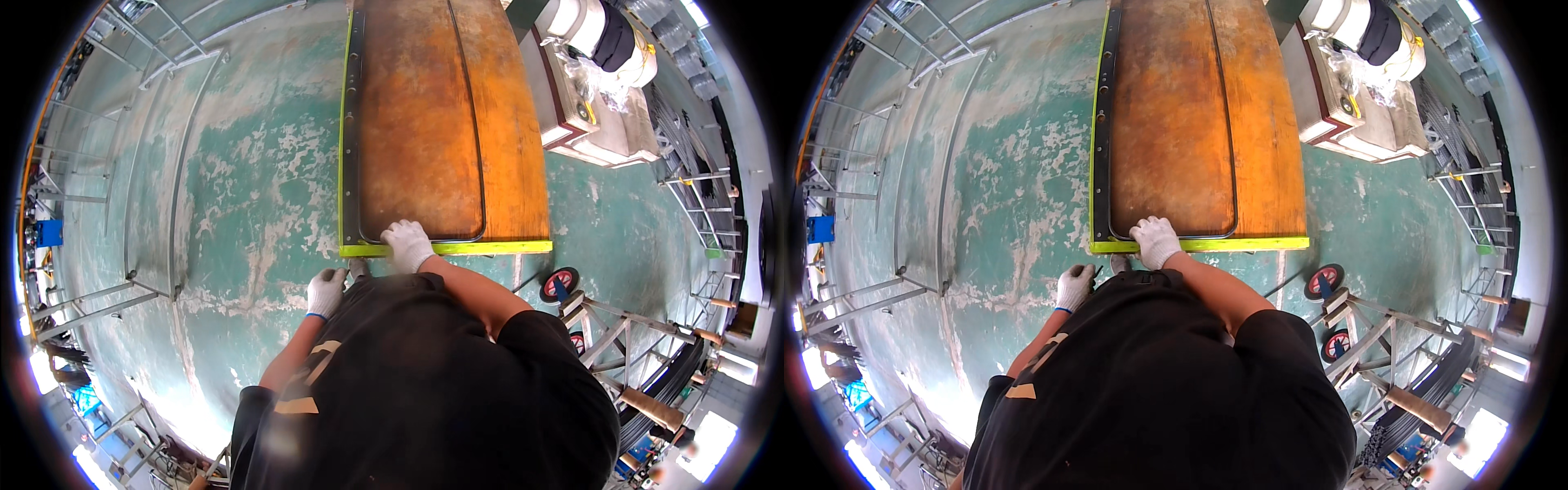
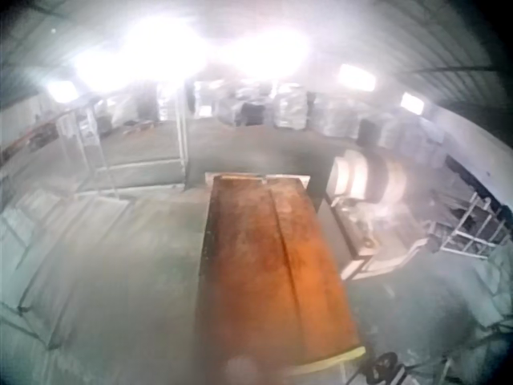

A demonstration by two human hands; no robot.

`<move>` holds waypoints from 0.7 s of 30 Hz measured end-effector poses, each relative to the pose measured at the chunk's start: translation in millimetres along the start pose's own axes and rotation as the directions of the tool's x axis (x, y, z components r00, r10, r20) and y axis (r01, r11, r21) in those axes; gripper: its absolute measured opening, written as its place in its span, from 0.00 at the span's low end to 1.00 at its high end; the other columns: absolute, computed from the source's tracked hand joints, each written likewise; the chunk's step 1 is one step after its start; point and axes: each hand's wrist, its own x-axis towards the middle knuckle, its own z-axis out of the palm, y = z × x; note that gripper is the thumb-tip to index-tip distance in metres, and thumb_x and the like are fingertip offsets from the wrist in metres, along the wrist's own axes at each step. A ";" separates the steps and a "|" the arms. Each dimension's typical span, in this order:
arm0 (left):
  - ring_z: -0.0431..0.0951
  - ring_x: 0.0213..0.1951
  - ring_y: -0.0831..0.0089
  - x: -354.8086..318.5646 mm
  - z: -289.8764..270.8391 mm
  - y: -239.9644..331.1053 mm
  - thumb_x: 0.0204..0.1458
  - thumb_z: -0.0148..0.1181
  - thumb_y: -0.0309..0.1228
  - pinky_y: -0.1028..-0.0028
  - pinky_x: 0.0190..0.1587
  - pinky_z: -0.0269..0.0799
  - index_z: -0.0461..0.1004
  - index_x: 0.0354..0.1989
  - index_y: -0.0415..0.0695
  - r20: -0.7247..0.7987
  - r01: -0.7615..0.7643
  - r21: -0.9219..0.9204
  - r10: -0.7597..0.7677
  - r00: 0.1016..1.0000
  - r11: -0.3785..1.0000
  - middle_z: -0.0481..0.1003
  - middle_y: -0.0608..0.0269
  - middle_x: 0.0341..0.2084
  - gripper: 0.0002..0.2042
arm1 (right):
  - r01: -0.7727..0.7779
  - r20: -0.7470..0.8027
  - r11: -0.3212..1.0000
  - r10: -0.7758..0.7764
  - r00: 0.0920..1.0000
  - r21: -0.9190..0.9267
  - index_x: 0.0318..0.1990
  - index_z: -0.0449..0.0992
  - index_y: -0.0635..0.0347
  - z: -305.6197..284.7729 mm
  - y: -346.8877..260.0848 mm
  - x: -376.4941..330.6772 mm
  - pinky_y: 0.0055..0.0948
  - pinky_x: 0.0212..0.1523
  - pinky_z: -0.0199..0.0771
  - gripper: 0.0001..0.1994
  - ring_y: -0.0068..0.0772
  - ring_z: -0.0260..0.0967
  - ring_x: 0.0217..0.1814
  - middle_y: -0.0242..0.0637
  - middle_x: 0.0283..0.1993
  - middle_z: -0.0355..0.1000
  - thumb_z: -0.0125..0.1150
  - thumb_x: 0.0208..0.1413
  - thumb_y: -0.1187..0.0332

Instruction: The person operates a manual metal rod bending machine in a workshop. They measure rods with a tape measure, load them into the machine, bend them into U-shapes, and place the finished pieces onto a wooden cart.

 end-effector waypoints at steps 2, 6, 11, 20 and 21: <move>0.84 0.33 0.68 -4.5 1.0 3.3 0.65 0.64 0.46 0.65 0.42 0.79 0.85 0.41 0.32 -0.005 -0.012 0.014 0.013 1.000 1.000 0.85 0.51 0.28 0.23 | 0.038 -0.065 0.999 -0.040 0.997 -0.033 0.52 0.83 0.47 10.5 -1.6 0.5 0.43 0.63 0.69 0.19 0.41 0.73 0.63 0.34 0.53 0.77 0.73 0.54 0.56; 0.84 0.32 0.68 -11.3 -3.6 21.2 0.65 0.64 0.46 0.65 0.42 0.79 0.85 0.41 0.32 -0.004 0.012 0.038 -0.012 1.000 0.999 0.84 0.51 0.27 0.23 | 0.057 -0.076 0.998 -0.059 0.995 -0.029 0.53 0.83 0.47 17.8 1.4 3.8 0.41 0.62 0.69 0.19 0.40 0.72 0.61 0.34 0.52 0.77 0.73 0.54 0.56; 0.83 0.32 0.69 -10.8 -6.0 16.2 0.65 0.65 0.46 0.66 0.42 0.78 0.85 0.42 0.32 -0.014 -0.002 0.018 0.002 1.000 1.000 0.84 0.52 0.27 0.23 | 0.053 -0.064 0.998 -0.055 0.996 -0.033 0.51 0.84 0.48 15.4 -2.7 3.4 0.41 0.63 0.70 0.20 0.41 0.73 0.61 0.35 0.51 0.78 0.76 0.51 0.56; 0.80 0.29 0.73 -6.2 -14.1 25.7 0.64 0.66 0.46 0.69 0.37 0.77 0.85 0.41 0.32 -0.005 0.015 -0.004 -0.015 1.000 1.000 0.82 0.58 0.26 0.23 | 0.048 -0.116 0.999 -0.048 0.992 -0.004 0.49 0.85 0.49 19.6 -2.1 5.6 0.44 0.63 0.71 0.19 0.44 0.74 0.59 0.37 0.50 0.78 0.76 0.47 0.60; 0.80 0.29 0.74 -6.6 -12.6 19.0 0.64 0.66 0.46 0.69 0.37 0.77 0.85 0.41 0.33 -0.005 0.023 -0.022 -0.023 1.000 0.999 0.82 0.59 0.26 0.22 | 0.034 -0.102 0.999 -0.035 0.994 -0.004 0.49 0.85 0.49 18.9 -4.4 4.4 0.44 0.63 0.71 0.20 0.45 0.74 0.60 0.37 0.50 0.78 0.76 0.47 0.60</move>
